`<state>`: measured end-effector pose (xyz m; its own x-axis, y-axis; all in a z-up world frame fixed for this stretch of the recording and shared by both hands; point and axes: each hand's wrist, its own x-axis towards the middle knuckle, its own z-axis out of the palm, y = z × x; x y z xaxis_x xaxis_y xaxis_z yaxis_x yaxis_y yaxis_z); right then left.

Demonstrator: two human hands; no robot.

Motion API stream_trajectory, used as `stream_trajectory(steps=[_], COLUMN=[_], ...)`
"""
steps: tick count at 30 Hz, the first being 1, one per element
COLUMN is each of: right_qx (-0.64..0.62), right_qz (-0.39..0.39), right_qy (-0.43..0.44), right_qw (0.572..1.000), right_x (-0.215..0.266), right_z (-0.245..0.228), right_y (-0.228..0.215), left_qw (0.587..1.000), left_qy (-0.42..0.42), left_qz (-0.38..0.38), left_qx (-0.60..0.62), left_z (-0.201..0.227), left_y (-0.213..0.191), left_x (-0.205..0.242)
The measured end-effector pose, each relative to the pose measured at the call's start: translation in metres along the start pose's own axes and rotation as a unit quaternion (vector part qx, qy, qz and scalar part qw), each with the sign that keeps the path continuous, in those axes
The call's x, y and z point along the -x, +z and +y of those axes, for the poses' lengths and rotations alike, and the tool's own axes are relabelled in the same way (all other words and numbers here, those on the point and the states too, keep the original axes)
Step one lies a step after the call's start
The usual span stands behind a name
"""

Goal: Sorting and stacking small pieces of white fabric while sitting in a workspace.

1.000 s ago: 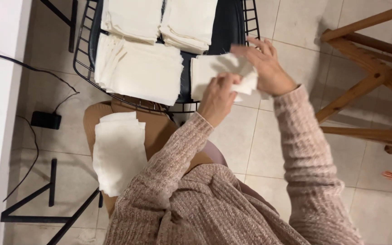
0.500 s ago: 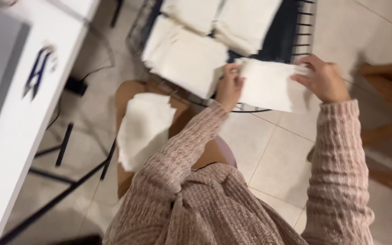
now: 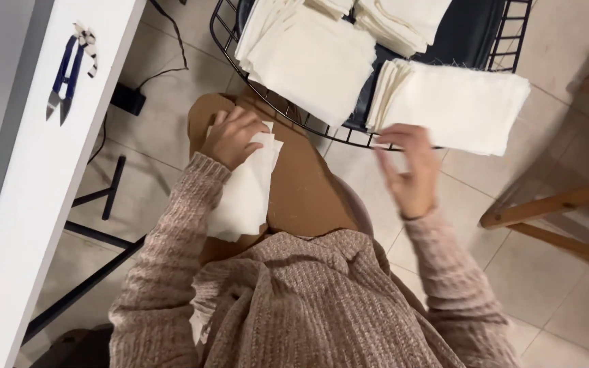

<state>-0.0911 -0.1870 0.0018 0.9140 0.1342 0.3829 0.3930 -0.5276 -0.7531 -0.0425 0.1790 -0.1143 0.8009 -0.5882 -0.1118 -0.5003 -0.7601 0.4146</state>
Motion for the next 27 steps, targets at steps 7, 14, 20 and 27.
stream_trajectory(steps=[7, 14, 20, 27], right_qx=[-0.18, -0.394, -0.405, -0.261], right_qz=[-0.068, -0.366, -0.257, -0.2], right_qy=[0.072, 0.146, 0.035, 0.023], right_qw=[0.979, 0.83, 0.877, 0.944], right_x=[0.005, 0.001, -0.009, 0.002], right_z=[-0.006, -0.003, -0.039, -0.036], right_y=[0.11, 0.169, 0.118, 0.028], left_qw=[0.999, 0.945, 0.866, 0.897], left_qy=[0.039, 0.099, 0.079, -0.021], left_qz=[0.024, 0.132, 0.199, 0.07], left_qx=[-0.006, 0.283, 0.451, 0.437], left_z=[0.021, 0.108, 0.124, 0.179], left_y=[-0.037, -0.117, -0.127, -0.159], left_x=[0.036, 0.094, 0.107, 0.014])
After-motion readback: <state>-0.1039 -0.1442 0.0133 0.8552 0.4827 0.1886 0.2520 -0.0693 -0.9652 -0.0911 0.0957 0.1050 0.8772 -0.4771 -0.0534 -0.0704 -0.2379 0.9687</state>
